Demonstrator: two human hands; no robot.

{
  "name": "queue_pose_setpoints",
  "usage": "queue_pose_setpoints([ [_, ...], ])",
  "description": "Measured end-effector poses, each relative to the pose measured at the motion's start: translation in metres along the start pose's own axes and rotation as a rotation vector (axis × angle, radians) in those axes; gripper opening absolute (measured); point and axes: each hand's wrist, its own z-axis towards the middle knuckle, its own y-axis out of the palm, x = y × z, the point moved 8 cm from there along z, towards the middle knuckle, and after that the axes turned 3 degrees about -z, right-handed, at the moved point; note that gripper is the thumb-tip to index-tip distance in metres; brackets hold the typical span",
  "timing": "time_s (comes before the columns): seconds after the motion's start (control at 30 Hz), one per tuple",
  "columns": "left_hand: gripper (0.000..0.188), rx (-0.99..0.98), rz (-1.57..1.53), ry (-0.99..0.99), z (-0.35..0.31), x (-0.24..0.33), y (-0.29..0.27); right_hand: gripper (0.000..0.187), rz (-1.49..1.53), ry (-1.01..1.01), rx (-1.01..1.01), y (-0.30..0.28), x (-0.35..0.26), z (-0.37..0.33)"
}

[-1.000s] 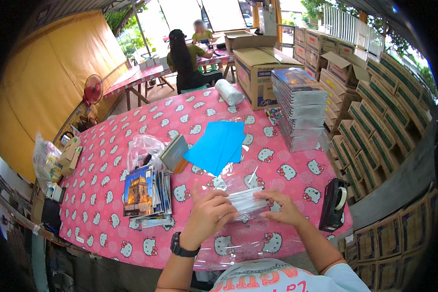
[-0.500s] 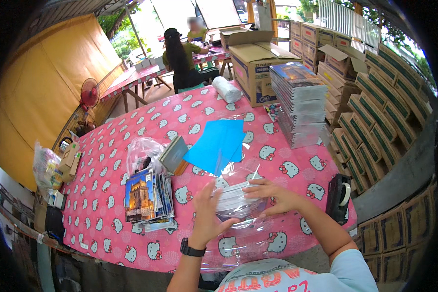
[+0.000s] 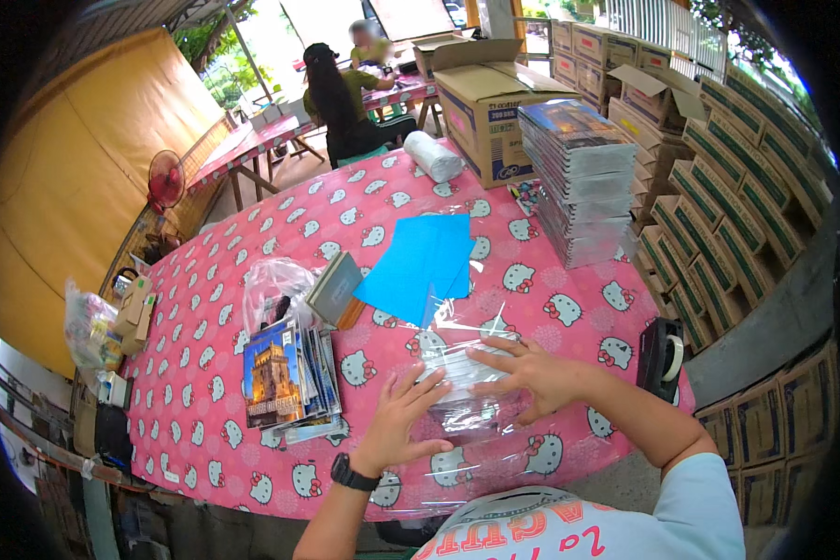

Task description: The person places a stack of books into a plastic bag, seals the bag with tape, and moves the package aside.

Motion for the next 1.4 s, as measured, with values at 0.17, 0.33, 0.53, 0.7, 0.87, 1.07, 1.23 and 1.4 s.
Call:
queue_pose_setpoints([
  [0.17,0.083,-0.198,0.112,0.107,0.03,0.023,0.01,0.071,0.001,-0.013,0.0,0.005,-0.002,-0.005],
  [0.33,0.087,-0.284,0.24,0.147,0.043,0.025,0.015,0.058,0.301,0.07,0.444,-0.012,0.009,-0.038],
  [0.53,0.087,-0.276,0.183,0.11,0.038,0.025,0.012,0.017,0.134,1.16,1.467,0.035,0.091,-0.344],
  [0.7,0.089,-0.295,0.18,0.121,0.043,0.027,0.017,0.021,0.362,1.496,1.197,0.113,0.111,-0.4],
  [0.87,0.091,-0.284,0.168,0.141,0.043,0.023,0.018,0.021,0.124,1.175,1.458,0.07,0.087,-0.37],
  [1.07,0.088,-0.292,0.192,0.11,0.035,0.015,0.012,0.009,0.986,1.393,1.57,0.175,0.062,-0.361],
  [1.23,0.09,-0.281,0.207,0.177,0.04,0.021,0.016,0.013,1.573,0.988,0.988,0.145,0.077,-0.238],
  [1.4,0.087,-0.302,0.171,0.138,0.036,0.011,0.015,0.021,1.054,0.728,0.558,-0.009,0.057,-0.059],
])
